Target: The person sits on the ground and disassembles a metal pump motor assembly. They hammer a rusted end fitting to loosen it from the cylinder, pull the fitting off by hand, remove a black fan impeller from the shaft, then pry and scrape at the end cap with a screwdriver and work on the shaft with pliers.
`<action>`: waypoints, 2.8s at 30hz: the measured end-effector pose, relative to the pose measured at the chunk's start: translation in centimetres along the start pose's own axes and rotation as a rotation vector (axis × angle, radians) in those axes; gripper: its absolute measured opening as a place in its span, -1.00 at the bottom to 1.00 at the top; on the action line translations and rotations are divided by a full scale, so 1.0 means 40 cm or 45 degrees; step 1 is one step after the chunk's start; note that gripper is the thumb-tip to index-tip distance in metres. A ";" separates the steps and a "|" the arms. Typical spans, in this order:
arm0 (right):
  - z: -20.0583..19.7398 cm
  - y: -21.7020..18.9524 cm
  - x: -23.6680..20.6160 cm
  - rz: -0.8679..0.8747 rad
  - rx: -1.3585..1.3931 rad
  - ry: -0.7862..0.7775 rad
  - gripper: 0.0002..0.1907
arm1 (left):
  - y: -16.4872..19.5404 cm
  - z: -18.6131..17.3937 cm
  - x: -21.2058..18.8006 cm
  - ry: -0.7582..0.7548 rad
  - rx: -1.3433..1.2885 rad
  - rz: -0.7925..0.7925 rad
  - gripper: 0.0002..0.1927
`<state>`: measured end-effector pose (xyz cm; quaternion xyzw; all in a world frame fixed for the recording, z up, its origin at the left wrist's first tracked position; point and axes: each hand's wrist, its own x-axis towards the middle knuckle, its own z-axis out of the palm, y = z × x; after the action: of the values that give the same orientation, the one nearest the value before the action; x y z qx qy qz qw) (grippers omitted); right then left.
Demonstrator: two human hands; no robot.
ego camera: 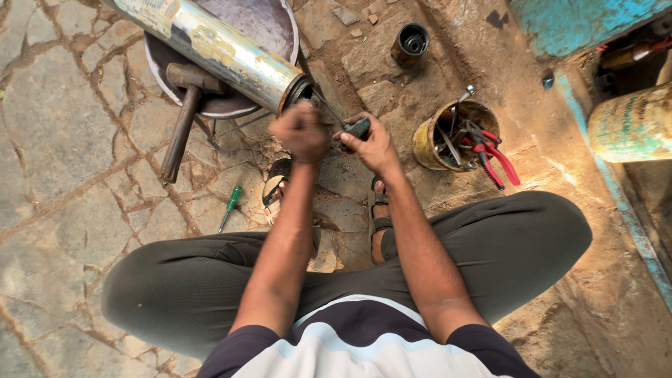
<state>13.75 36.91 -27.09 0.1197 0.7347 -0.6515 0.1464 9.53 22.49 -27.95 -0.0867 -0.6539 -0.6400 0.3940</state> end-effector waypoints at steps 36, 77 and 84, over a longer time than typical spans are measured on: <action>-0.021 0.032 0.015 -0.364 0.443 0.230 -0.71 | -0.022 0.064 -0.093 0.230 -0.956 -1.552 -0.73; -0.061 0.077 0.049 -0.023 0.656 0.239 -0.60 | -0.044 0.057 -0.092 0.159 -0.832 -1.460 -0.64; -0.057 0.081 0.049 -0.392 0.786 0.280 -0.50 | -0.057 0.061 -0.098 0.142 -0.750 -1.460 -0.70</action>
<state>13.00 39.55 -30.54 0.1156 0.5241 -0.8403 -0.0764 9.75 25.86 -31.84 0.2053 -0.3718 -0.9052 -0.0175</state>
